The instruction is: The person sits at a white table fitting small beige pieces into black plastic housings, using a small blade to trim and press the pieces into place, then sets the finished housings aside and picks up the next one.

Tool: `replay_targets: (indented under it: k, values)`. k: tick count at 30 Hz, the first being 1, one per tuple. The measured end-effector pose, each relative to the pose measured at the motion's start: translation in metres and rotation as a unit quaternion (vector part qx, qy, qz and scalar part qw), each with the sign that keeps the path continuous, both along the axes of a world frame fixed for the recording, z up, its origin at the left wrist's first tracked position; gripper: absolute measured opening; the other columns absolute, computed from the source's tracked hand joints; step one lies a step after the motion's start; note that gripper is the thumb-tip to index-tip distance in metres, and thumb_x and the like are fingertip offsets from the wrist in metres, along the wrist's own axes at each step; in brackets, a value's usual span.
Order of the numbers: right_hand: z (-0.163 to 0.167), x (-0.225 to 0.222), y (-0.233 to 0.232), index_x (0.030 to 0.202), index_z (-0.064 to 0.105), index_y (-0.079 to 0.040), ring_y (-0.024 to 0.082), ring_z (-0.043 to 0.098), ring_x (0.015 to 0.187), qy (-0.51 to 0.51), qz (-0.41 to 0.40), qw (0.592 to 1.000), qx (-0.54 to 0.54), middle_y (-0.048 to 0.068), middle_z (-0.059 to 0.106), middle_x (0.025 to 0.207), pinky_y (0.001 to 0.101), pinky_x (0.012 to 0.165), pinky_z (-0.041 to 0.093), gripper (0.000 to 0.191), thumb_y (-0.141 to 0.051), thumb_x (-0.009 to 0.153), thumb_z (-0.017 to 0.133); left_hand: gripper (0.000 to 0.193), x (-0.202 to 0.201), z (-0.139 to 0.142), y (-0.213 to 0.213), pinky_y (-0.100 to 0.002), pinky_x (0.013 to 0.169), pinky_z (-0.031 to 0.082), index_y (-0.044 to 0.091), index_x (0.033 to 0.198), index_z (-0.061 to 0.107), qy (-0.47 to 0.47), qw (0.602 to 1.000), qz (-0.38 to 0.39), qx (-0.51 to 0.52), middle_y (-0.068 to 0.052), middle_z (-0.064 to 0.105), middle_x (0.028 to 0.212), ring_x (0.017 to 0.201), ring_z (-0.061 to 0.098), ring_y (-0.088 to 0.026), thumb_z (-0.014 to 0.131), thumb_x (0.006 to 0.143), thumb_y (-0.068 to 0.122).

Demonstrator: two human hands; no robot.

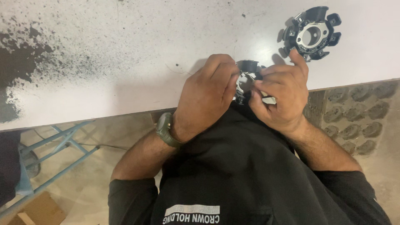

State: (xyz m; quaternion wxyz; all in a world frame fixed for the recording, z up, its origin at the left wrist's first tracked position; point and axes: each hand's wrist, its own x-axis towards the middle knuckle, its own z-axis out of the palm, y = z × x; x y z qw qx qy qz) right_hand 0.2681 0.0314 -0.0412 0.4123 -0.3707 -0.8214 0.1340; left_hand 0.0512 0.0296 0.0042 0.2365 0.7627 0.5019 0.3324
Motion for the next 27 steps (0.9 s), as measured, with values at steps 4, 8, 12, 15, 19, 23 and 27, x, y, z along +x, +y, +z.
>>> replay_targets:
  k: [4,8,12,15,19,23,27]
  values:
    - [-0.0020,-0.0004,-0.0001,0.104,0.063,-0.007,0.031,0.068,0.108,0.000,-0.004,1.000,0.005,0.011,0.067,0.102,0.0600,0.125,0.034,0.032,0.003,0.081,0.083,0.013,0.0006,-0.0010,-0.0003,-0.035,0.073,0.057,0.007,0.112,0.058,0.004,1.000,0.003,0.004,-0.005,0.061,0.117,0.088,0.068,-0.023,0.067,0.103,0.009]
    - [-0.0037,0.0008,0.0001,0.104,0.063,-0.006,0.031,0.068,0.107,-0.008,0.002,1.000,0.005,0.008,0.066,0.099,0.0601,0.124,0.034,0.032,0.005,0.081,0.082,0.015,0.0014,-0.0026,0.0008,-0.034,0.071,0.057,0.005,0.110,0.056,0.011,1.000,0.002,0.001,-0.005,0.061,0.117,0.088,0.068,-0.023,0.068,0.101,0.008]
    - [-0.0047,0.0011,-0.0004,0.104,0.062,-0.007,0.031,0.068,0.106,0.005,0.003,1.000,0.013,0.011,0.066,0.100,0.0600,0.123,0.035,0.033,0.004,0.079,0.081,0.017,-0.0001,-0.0029,0.0002,-0.035,0.069,0.056,0.005,0.106,0.056,0.013,1.000,0.000,-0.001,-0.006,0.062,0.118,0.086,0.068,-0.023,0.069,0.096,0.006]
    - [-0.0047,-0.0002,-0.0008,0.106,0.062,-0.008,0.031,0.068,0.107,0.005,0.014,1.000,0.020,0.009,0.065,0.099,0.0590,0.123,0.035,0.035,0.004,0.081,0.084,0.019,-0.0010,-0.0026,-0.0013,-0.035,0.073,0.057,0.005,0.106,0.055,0.002,1.000,0.002,0.017,-0.007,0.061,0.119,0.092,0.069,-0.025,0.071,0.095,0.005]
    - [-0.0033,-0.0026,-0.0021,0.109,0.062,-0.007,0.031,0.067,0.109,-0.015,0.006,1.000,0.015,0.009,0.066,0.101,0.0584,0.124,0.035,0.038,0.005,0.081,0.084,0.020,-0.0008,-0.0038,-0.0015,-0.035,0.071,0.057,0.004,0.105,0.056,-0.001,1.000,0.000,0.007,-0.007,0.061,0.119,0.089,0.069,-0.024,0.072,0.094,0.004]
    - [-0.0023,-0.0038,-0.0015,0.109,0.063,-0.008,0.031,0.067,0.108,-0.025,0.010,0.999,0.025,0.009,0.066,0.100,0.0581,0.123,0.035,0.039,0.007,0.080,0.085,0.022,-0.0016,-0.0048,-0.0023,-0.035,0.073,0.057,0.004,0.107,0.055,-0.005,1.000,-0.003,0.025,-0.007,0.060,0.119,0.092,0.069,-0.025,0.073,0.094,0.003]
    - [-0.0029,-0.0052,-0.0004,0.111,0.062,-0.008,0.031,0.067,0.109,-0.011,0.013,1.000,0.025,0.009,0.066,0.101,0.0589,0.124,0.035,0.041,0.008,0.081,0.085,0.021,-0.0016,-0.0057,-0.0023,-0.034,0.072,0.057,0.004,0.106,0.055,-0.005,0.999,0.000,0.034,-0.007,0.060,0.117,0.091,0.069,-0.025,0.072,0.094,0.003]
